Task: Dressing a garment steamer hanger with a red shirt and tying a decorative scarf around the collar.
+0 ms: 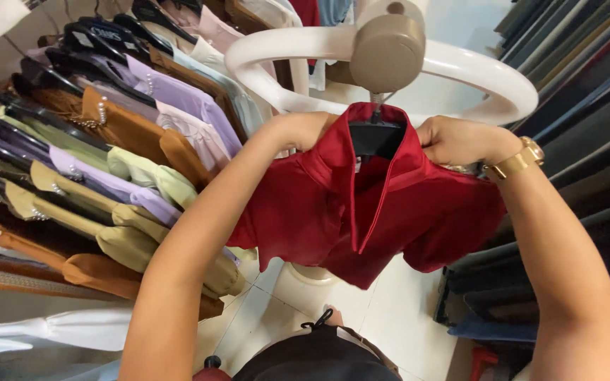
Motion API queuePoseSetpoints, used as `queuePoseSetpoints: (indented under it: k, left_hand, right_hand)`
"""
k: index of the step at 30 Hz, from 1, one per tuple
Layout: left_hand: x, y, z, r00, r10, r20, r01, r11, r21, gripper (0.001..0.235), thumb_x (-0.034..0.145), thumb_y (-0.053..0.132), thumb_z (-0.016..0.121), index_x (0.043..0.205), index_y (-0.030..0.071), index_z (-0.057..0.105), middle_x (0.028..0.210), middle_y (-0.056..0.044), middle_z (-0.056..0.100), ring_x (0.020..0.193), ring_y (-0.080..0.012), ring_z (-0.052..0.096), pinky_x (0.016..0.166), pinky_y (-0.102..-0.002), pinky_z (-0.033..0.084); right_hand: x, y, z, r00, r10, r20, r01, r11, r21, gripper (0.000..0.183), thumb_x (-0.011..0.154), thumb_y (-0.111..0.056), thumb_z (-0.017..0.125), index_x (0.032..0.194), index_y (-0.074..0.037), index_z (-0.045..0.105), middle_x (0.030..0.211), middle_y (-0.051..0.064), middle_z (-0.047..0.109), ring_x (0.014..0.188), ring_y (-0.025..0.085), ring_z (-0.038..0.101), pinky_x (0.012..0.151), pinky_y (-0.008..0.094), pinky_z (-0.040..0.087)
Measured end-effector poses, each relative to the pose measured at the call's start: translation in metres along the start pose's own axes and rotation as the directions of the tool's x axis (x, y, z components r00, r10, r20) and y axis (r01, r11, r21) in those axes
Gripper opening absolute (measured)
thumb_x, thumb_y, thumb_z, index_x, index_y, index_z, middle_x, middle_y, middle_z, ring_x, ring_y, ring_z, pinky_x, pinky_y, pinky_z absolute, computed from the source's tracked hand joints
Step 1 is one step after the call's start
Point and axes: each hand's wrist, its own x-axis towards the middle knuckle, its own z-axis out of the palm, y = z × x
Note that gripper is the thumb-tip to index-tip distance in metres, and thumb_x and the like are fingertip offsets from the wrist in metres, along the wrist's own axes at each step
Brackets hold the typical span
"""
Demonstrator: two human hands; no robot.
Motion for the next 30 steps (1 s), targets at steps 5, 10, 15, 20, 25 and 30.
queuePoseSetpoints:
  k: [5, 10, 15, 20, 25, 30]
  left_hand:
    - [0.012, -0.002, 0.007, 0.981, 0.188, -0.048, -0.193, 0.972, -0.137, 0.015, 0.088, 0.015, 0.070, 0.093, 0.002, 0.071, 0.081, -0.010, 0.068, 0.077, -0.0241, 0.059, 0.072, -0.039, 0.052]
    - [-0.007, 0.029, 0.008, 1.000, -0.021, -0.022, 0.019, 0.996, -0.084, 0.008, 0.091, 0.013, 0.062, 0.084, 0.008, 0.060, 0.075, 0.001, 0.056, 0.069, -0.0157, 0.046, 0.062, -0.033, 0.040]
    - [-0.030, 0.046, -0.001, 1.000, -0.023, -0.010, 0.023, 0.999, -0.025, 0.011, 0.087, 0.016, 0.058, 0.098, 0.013, 0.060, 0.089, 0.004, 0.062, 0.079, -0.0130, 0.052, 0.070, -0.031, 0.041]
    - [-0.047, 0.030, -0.015, 0.998, -0.001, -0.062, 0.011, 0.986, 0.164, 0.031, 0.081, 0.024, 0.058, 0.109, 0.011, 0.062, 0.108, -0.006, 0.071, 0.091, -0.0206, 0.062, 0.078, -0.033, 0.045]
    - [-0.090, 0.001, -0.037, 0.948, 0.109, -0.298, -0.025, 0.962, 0.272, 0.031, 0.089, 0.041, 0.073, 0.086, 0.011, 0.065, 0.079, 0.000, 0.058, 0.074, -0.0149, 0.052, 0.067, -0.032, 0.039]
    - [-0.165, 0.030, -0.042, 0.835, 0.047, -0.548, 0.258, 0.846, 0.466, 0.031, 0.090, 0.033, 0.081, 0.083, 0.011, 0.060, 0.068, -0.007, 0.060, 0.070, -0.0287, 0.057, 0.062, -0.041, 0.039]
  right_hand:
    - [0.032, 0.029, 0.003, 0.983, -0.183, -0.034, 0.186, 0.964, 0.191, 0.016, 0.078, 0.002, 0.077, 0.063, -0.002, 0.082, 0.053, 0.003, 0.074, 0.052, 0.019, 0.067, 0.058, 0.034, 0.055]
    - [-0.001, -0.019, 0.001, 0.941, -0.323, -0.105, 0.330, 0.943, 0.054, 0.021, 0.094, -0.015, 0.068, 0.085, -0.004, 0.084, 0.073, -0.003, 0.081, 0.065, 0.007, 0.066, 0.061, 0.027, 0.060]
    - [-0.029, -0.029, 0.001, 0.948, -0.250, -0.197, 0.265, 0.963, 0.056, 0.022, 0.096, -0.015, 0.068, 0.086, -0.004, 0.085, 0.071, -0.003, 0.075, 0.063, 0.006, 0.058, 0.057, 0.026, 0.053]
    - [-0.052, -0.030, 0.005, 0.922, -0.154, -0.356, 0.169, 0.985, 0.013, 0.025, 0.095, -0.016, 0.064, 0.113, -0.008, 0.080, 0.109, 0.009, 0.081, 0.090, 0.017, 0.076, 0.077, 0.030, 0.064]
    - [-0.070, 0.006, 0.012, 0.808, -0.322, -0.494, 0.145, 0.920, -0.364, 0.033, 0.082, -0.035, 0.080, 0.098, -0.006, 0.079, 0.064, -0.002, 0.061, 0.057, 0.011, 0.044, 0.050, 0.028, 0.035]
    - [-0.100, 0.011, 0.038, 0.784, -0.150, -0.603, -0.163, 0.887, -0.432, 0.020, 0.096, -0.031, 0.078, 0.103, -0.013, 0.074, 0.062, 0.003, 0.060, 0.057, 0.017, 0.049, 0.060, 0.032, 0.040]
